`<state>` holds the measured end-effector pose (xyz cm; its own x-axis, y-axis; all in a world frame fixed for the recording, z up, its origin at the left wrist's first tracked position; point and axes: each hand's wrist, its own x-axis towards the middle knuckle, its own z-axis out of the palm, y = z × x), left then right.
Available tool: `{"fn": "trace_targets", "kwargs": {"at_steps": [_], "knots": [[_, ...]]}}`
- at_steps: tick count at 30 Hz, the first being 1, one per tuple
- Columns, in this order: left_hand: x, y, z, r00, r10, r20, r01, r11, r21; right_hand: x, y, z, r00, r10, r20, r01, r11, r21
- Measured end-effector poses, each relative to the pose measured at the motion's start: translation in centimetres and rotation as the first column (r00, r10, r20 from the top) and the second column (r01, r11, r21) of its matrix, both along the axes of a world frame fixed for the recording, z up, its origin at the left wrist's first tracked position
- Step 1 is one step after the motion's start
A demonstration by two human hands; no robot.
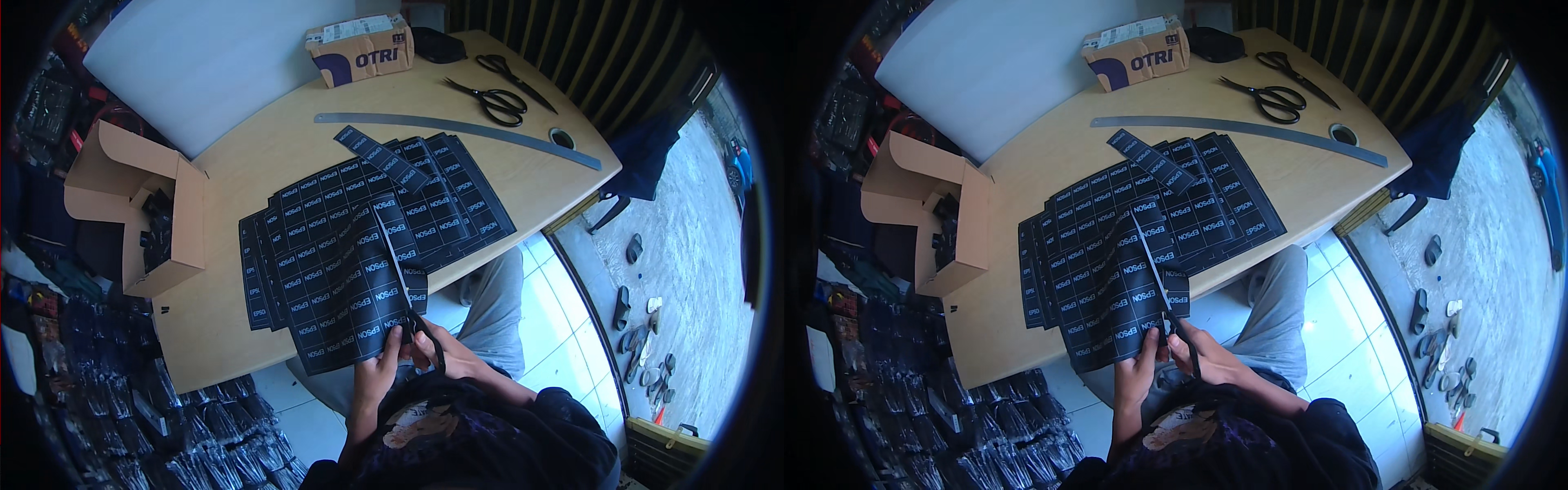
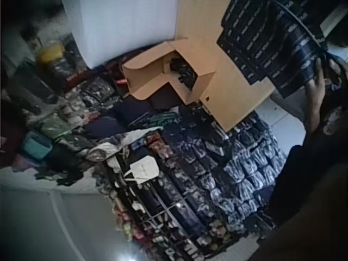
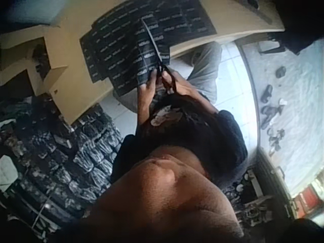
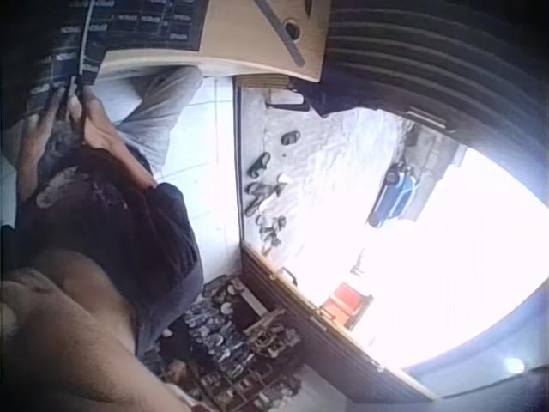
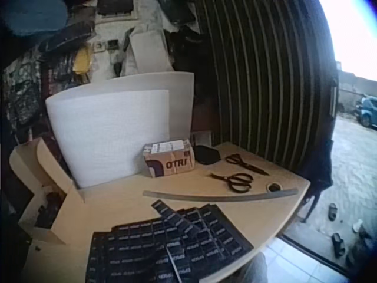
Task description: The person organizes printed label sheets on a table and cuts them into strips using scissors. The person then cuts the strips into individual labels and places them into a cardboard box.
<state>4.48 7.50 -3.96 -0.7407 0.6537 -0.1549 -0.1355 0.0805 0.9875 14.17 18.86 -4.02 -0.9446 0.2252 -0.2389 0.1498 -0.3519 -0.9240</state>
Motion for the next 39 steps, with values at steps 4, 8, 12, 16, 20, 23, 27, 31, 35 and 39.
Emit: {"fn": "trace_targets", "kwargs": {"at_steps": [4,8,12,16,20,23,27,31,35,39], "knots": [[0.1,0.1,0.4,0.999,0.001,0.036,-0.001,1.0,0.014,-0.1,0.2,0.8,1.0,-0.014,0.001,0.014,1.0,-0.016],[0.0,0.1,0.5,1.0,-0.011,-0.022,0.011,1.0,-0.004,0.1,0.5,0.1,0.999,0.032,0.004,-0.032,0.999,-0.03],[0.0,0.1,0.6,1.0,-0.003,0.011,0.003,1.0,0.017,-0.1,0.5,1.4,1.0,0.001,-0.011,-0.001,1.0,-0.027],[-0.1,0.1,0.5,0.999,-0.014,0.03,0.013,0.999,0.039,0.0,0.4,1.5,0.999,-0.019,0.03,0.02,1.0,-0.023],[-0.1,0.1,0.8,0.999,-0.005,0.044,0.004,1.0,0.023,-0.1,0.4,1.0,0.999,-0.011,0.044,0.011,1.0,0.006],[-0.1,0.1,0.6,0.999,-0.02,0.043,0.017,0.999,0.052,-0.4,0.2,1.6,0.998,-0.029,0.049,0.028,0.999,0.025],[-0.1,0.2,0.7,1.0,-0.006,0.02,0.006,0.999,0.043,-0.4,-0.2,1.3,0.998,-0.056,0.018,0.056,0.998,-0.006],[-0.1,0.3,0.7,1.0,-0.012,-0.021,0.013,0.999,0.037,-0.4,-0.1,1.1,0.998,-0.057,0.025,0.058,0.998,-0.029],[-0.2,0.2,0.8,0.999,-0.013,-0.043,0.015,0.999,0.032,-0.5,0.1,1.4,0.999,-0.05,0.016,0.05,0.999,0.009],[-0.4,-0.1,0.7,0.999,-0.039,-0.007,0.039,0.999,0.035,-0.6,0.3,1.4,0.998,-0.022,0.051,0.021,0.999,0.024]]}}
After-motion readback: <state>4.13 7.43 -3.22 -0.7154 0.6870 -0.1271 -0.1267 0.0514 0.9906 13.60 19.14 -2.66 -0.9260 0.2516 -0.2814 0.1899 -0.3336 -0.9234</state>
